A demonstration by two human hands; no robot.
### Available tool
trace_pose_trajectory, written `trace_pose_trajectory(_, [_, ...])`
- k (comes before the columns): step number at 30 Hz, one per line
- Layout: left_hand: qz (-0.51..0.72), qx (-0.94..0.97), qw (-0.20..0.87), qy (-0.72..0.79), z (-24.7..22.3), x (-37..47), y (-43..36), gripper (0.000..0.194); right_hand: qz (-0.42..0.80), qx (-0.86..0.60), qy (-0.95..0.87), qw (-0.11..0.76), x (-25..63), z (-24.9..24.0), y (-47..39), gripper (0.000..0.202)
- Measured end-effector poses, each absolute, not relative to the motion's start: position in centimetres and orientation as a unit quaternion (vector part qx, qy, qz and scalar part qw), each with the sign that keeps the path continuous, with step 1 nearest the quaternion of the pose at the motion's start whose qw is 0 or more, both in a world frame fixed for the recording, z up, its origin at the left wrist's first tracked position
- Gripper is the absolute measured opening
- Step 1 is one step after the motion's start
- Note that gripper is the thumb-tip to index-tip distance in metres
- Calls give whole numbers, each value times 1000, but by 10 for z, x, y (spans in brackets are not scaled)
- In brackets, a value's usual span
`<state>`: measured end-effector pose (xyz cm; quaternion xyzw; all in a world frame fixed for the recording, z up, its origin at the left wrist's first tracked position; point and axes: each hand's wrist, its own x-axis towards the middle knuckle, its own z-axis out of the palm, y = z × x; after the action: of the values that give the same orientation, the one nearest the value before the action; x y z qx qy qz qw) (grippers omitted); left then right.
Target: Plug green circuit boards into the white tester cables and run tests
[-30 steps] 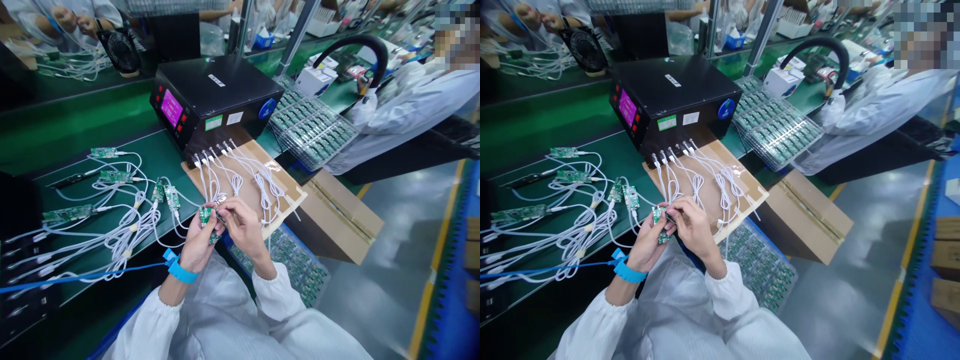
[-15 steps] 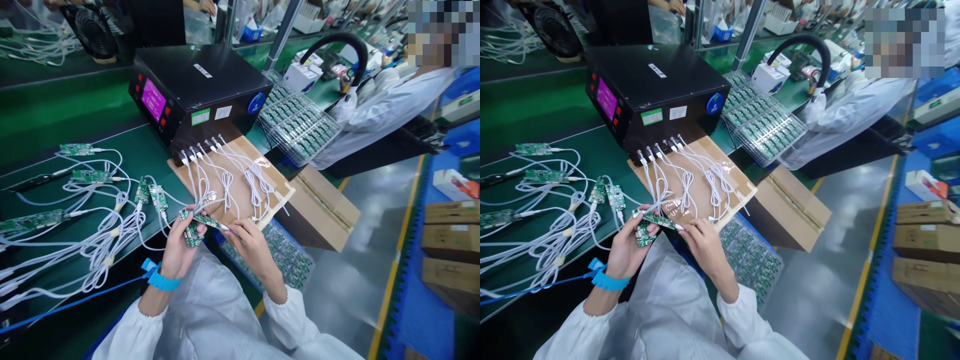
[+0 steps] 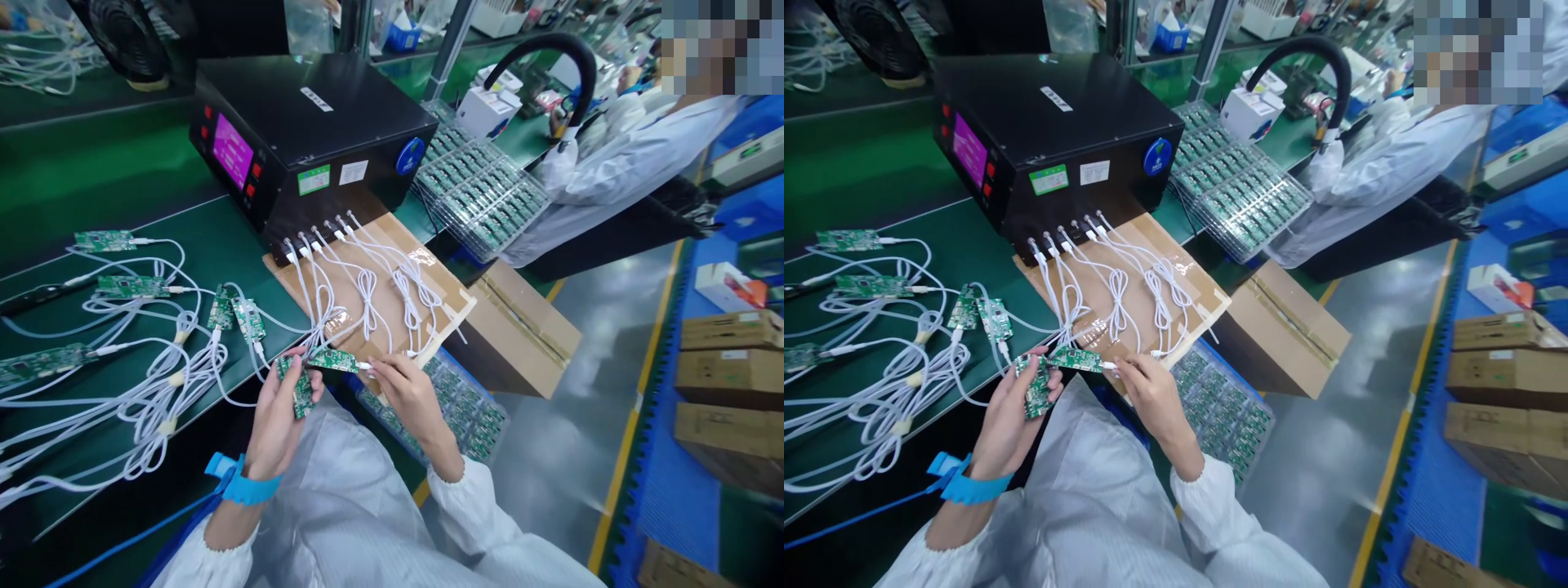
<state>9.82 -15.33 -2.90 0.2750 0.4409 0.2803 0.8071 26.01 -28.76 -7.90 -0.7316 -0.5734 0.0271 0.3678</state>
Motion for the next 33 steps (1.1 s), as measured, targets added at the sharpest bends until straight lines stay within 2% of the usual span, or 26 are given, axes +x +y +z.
trace_pose_trajectory(5, [293, 273, 786, 472, -28, 85, -153, 49, -10, -738, -602, 306, 270, -78, -314, 43])
trace_pose_trajectory(10, [277, 274, 776, 496, -32, 77, -153, 49, 28, -730, -648, 213, 291, -76, -345, 56])
trace_pose_trajectory(15, [248, 280, 782, 498, -33, 66, -155, 49, 36, -721, -672, 165, 308, -66, -359, 81])
trace_pose_trajectory(18, [235, 267, 795, 492, -28, 60, -159, 48, 66, -708, -686, 157, 316, -63, -356, 81])
trace_pose_trajectory(24, [289, 289, 769, 492, -13, 71, -163, 56, 55, -668, -716, 196, 325, -67, -343, 42])
trace_pose_trajectory(28, [302, 297, 777, 467, -10, 93, -162, 63, 77, -680, -696, 219, 329, -68, -342, 32])
trace_pose_trajectory(30, [299, 296, 791, 445, -10, 105, -162, 62, 129, -681, -657, 296, 324, -68, -342, 29])
trace_pose_trajectory(33, [298, 302, 803, 418, -12, 120, -163, 56, 221, -661, -533, 479, 303, -69, -335, 24])
